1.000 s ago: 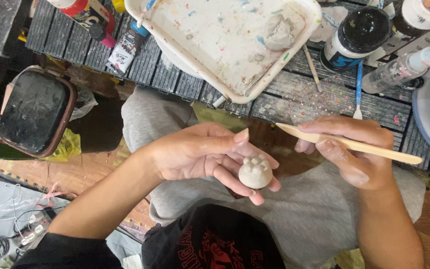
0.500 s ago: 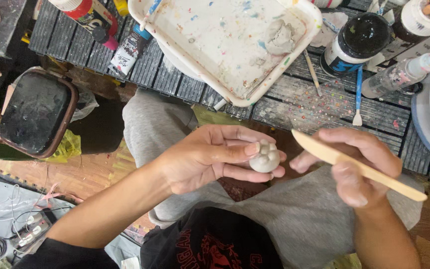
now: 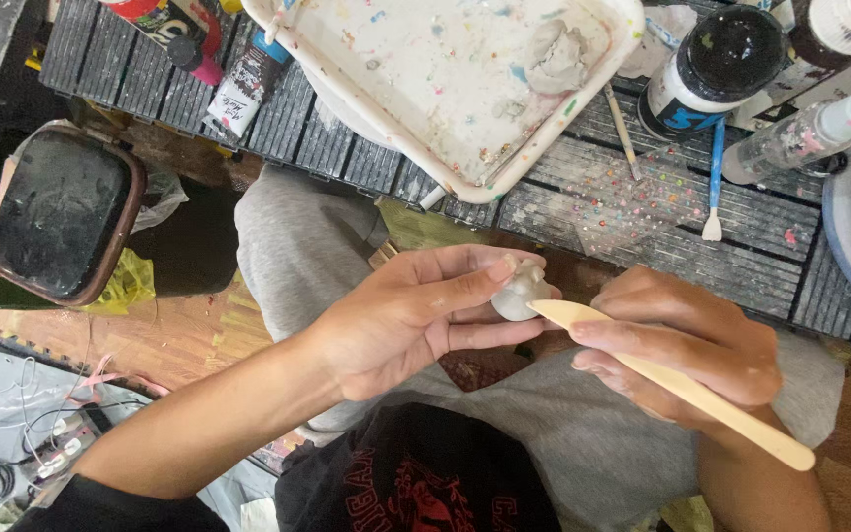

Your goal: The person shapes a small lump of gray clay using a wooden sculpting tool and their fingers. They repeatedly press, carve, and smooth the clay to form a rounded object with textured details.

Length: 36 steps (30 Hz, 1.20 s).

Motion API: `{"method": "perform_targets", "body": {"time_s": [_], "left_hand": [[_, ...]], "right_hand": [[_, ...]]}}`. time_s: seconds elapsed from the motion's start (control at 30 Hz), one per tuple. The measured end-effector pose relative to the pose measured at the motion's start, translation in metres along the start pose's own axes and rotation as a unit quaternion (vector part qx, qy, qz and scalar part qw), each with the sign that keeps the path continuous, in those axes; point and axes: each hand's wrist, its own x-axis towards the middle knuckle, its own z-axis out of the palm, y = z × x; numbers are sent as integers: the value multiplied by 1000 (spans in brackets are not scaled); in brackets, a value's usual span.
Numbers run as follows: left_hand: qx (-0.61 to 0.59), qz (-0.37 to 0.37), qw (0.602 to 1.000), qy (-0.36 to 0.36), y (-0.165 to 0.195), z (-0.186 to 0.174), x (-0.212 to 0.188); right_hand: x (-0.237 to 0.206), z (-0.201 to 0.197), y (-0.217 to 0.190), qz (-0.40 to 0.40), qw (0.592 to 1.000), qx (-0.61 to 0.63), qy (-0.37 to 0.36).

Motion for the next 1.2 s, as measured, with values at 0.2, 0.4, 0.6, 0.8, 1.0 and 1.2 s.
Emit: {"method": "perform_targets", "body": {"time_s": [0.2, 0.4, 0.6, 0.8, 1.0, 1.2], "left_hand": [[-1, 3, 1000, -16, 0, 3, -2], [4, 5, 1000, -17, -1, 3, -2], [11, 12, 1000, -23, -4, 3, -3], [9, 18, 999, -34, -4, 3, -4], [27, 9, 999, -15, -6, 6, -5], [44, 16, 999, -2, -9, 11, -4]], "right_hand": [[1, 2, -3, 23, 1000, -6, 10], [3, 0, -1, 32, 999, 21, -2], [-1, -4, -1, 58, 998, 38, -1], [-18, -7, 6, 112, 974, 185, 74], [-36, -11, 10, 170, 969, 173, 55], [-33, -9, 10, 197, 970, 138, 44]]}}
